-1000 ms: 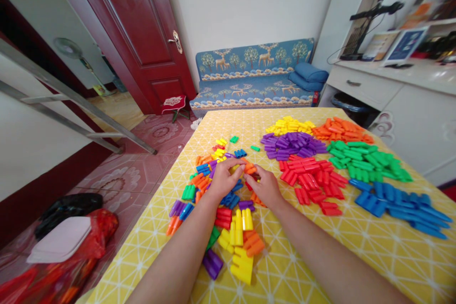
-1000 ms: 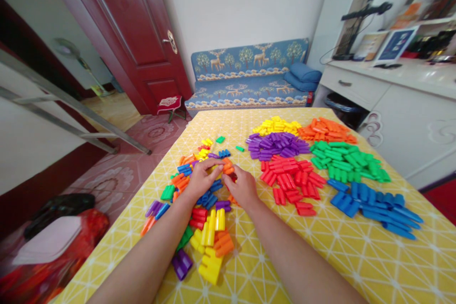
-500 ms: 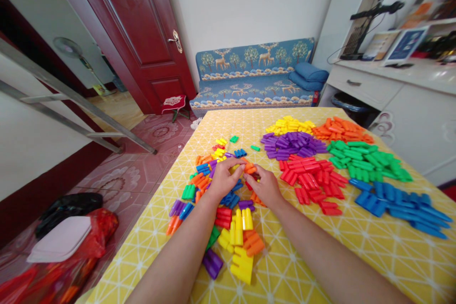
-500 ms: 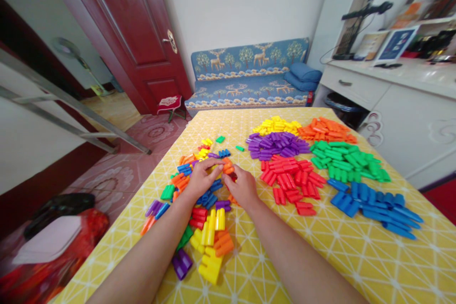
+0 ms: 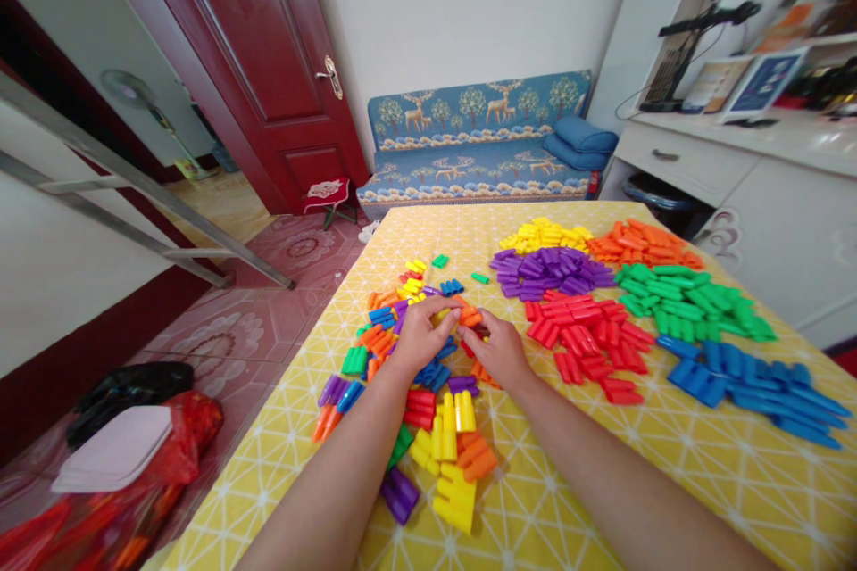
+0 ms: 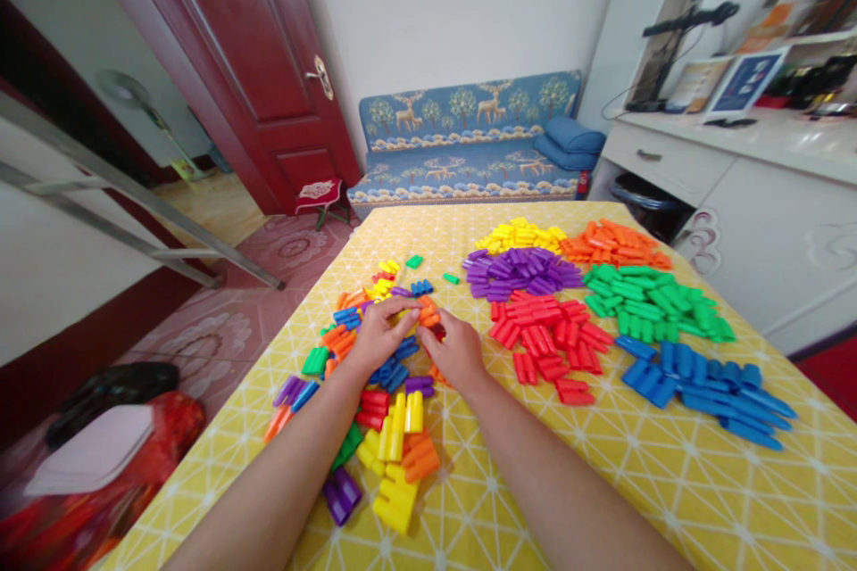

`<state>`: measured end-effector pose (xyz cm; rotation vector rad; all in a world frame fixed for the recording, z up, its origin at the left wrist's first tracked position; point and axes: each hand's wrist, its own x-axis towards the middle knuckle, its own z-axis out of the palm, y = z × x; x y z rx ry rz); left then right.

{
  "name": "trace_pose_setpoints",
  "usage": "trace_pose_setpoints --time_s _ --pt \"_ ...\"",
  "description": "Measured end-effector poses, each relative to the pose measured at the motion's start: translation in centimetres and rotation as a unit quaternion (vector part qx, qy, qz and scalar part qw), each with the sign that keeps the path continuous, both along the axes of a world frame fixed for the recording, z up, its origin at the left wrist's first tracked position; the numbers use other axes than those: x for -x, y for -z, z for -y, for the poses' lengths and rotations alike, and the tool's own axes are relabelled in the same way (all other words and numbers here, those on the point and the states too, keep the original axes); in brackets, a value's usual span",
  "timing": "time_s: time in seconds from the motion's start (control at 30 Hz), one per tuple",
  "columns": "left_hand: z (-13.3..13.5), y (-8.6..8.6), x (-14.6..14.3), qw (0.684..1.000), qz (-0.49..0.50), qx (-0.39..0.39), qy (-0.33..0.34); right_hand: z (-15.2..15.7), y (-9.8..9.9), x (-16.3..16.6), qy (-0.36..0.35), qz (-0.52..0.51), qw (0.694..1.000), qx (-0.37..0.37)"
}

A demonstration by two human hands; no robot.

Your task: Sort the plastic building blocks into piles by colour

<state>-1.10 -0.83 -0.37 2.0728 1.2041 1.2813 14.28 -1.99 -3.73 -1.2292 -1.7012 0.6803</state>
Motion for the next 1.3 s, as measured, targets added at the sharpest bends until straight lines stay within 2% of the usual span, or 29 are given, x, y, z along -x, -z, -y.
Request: trace_pose_setpoints --time_s 1.3 --pt "-0.07 -0.20 0.04 0.999 -0.009 0.032 0.013 0.17 -0.76 -0.02 0.002 0.059 0.998 0.005"
